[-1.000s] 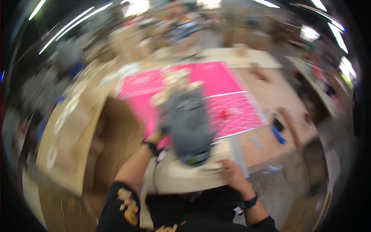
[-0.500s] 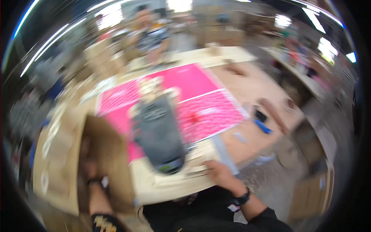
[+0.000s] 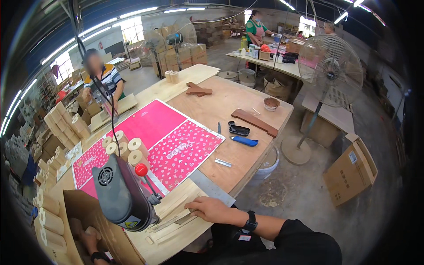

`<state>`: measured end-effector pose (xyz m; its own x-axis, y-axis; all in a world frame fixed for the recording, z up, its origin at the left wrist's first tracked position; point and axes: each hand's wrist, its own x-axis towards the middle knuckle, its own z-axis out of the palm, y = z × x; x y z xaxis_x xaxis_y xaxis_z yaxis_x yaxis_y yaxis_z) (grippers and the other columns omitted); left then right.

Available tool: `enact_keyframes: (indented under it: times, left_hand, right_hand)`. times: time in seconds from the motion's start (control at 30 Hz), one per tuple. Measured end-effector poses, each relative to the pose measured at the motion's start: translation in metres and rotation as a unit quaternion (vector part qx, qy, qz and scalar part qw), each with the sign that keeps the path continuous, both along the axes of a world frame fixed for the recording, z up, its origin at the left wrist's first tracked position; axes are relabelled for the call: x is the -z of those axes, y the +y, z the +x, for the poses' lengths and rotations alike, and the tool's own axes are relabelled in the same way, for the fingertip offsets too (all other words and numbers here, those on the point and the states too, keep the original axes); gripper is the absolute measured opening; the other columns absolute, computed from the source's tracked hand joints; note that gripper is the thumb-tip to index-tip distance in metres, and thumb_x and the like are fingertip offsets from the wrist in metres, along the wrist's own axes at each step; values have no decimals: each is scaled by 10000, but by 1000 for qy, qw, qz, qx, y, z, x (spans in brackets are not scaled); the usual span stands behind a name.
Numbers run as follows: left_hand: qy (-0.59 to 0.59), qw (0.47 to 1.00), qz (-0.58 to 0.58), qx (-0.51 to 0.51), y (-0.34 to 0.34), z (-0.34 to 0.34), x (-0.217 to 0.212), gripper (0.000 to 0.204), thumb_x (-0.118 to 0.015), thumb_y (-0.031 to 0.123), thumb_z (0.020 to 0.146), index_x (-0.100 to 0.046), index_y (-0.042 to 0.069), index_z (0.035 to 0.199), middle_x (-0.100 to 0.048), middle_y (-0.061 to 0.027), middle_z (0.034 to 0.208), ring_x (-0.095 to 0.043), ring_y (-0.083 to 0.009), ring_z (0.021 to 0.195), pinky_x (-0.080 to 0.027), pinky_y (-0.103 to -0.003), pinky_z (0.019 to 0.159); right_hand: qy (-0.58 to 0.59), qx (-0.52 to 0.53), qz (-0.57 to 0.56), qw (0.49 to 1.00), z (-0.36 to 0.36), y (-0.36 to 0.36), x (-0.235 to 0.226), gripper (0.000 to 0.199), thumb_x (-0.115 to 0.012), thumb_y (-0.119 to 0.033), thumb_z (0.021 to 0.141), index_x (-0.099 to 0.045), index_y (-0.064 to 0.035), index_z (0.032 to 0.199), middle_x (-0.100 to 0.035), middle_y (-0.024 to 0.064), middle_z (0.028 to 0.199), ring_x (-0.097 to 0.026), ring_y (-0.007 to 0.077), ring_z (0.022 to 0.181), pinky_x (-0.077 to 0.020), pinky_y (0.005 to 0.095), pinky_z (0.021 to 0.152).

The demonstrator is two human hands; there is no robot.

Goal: Drilling or milling central holes into small wooden cylinders using an industrial stationary machine.

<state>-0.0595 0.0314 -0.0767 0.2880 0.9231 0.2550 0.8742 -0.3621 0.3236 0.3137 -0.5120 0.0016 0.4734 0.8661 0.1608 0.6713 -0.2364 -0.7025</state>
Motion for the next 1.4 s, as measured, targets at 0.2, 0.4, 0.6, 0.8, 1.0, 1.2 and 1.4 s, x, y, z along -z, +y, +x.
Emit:
enact_keyframes:
  times: [0.2, 0.4, 0.6, 0.8, 1.0, 1.2, 1.4]
  left_hand:
    - [-15, 997, -18, -75, -79, 10, -18, 653, -769, 261, 657, -534, -37, 1188, -545, -313, 1246, -571, -456, 1112, -498, -498, 886]
    - [-44, 997, -58, -5, -226, 65, -85, 947, -746, 689, 675, -524, 36, 1323, -568, -256, 1274, -475, -453, 1252, -427, -611, 969]
    - [240, 967, -67, 45, -279, 79, -131, 1015, -763, 645, 693, -427, 21, 1420, -444, -299, 1390, -410, -510, 1290, -364, -609, 1050]
    - [283, 957, -4, 58, -260, 72, -136, 879, -780, 576, 717, -513, -32, 1292, -569, -278, 1222, -544, -429, 1158, -458, -534, 957]
    - [16, 991, -87, 98, -243, 62, -112, 725, -769, 495, 783, -544, -53, 1201, -611, -229, 1127, -606, -353, 1024, -504, -468, 868]
    - [-551, 731, -377, 139, -293, 69, -134, 484, -689, 217, 916, -496, -41, 1277, -575, -179, 1223, -565, -291, 1123, -482, -413, 963]
    - [-600, 556, -514, 256, -336, 91, -135, 691, -638, 93, 918, -291, 55, 1514, -450, -220, 1456, -443, -371, 1356, -357, -547, 1152]
  right_hand:
    - [26, -10, 19, 999, -2, 0, -6, 319, -590, -226, 954, -574, -184, 1269, -621, 72, 1005, -614, 291, 978, -504, 422, 808]
    - [12, -24, 3, 1000, 0, 1, -5, 316, -586, -236, 965, -576, -176, 1275, -610, 75, 994, -617, 288, 954, -511, 400, 783]
    - [29, -25, -14, 999, -1, -1, -5, 299, -591, -235, 962, -583, -170, 1253, -616, 77, 1014, -615, 290, 979, -511, 407, 791]
    - [39, -22, -18, 999, 0, 1, -7, 287, -570, -243, 976, -588, -182, 1255, -620, 71, 1025, -608, 272, 1016, -510, 412, 806]
    - [38, -30, -7, 999, 3, 2, -5, 307, -583, -204, 955, -587, -144, 1256, -630, 76, 1065, -602, 290, 1038, -496, 428, 841]
    - [27, -30, -9, 999, 2, 3, -4, 313, -597, -200, 941, -590, -145, 1249, -628, 73, 1077, -600, 288, 1056, -503, 431, 836]
    - [23, -32, -19, 999, 2, 4, -3, 294, -600, -210, 944, -596, -149, 1232, -630, 74, 1034, -606, 286, 1042, -506, 423, 827]
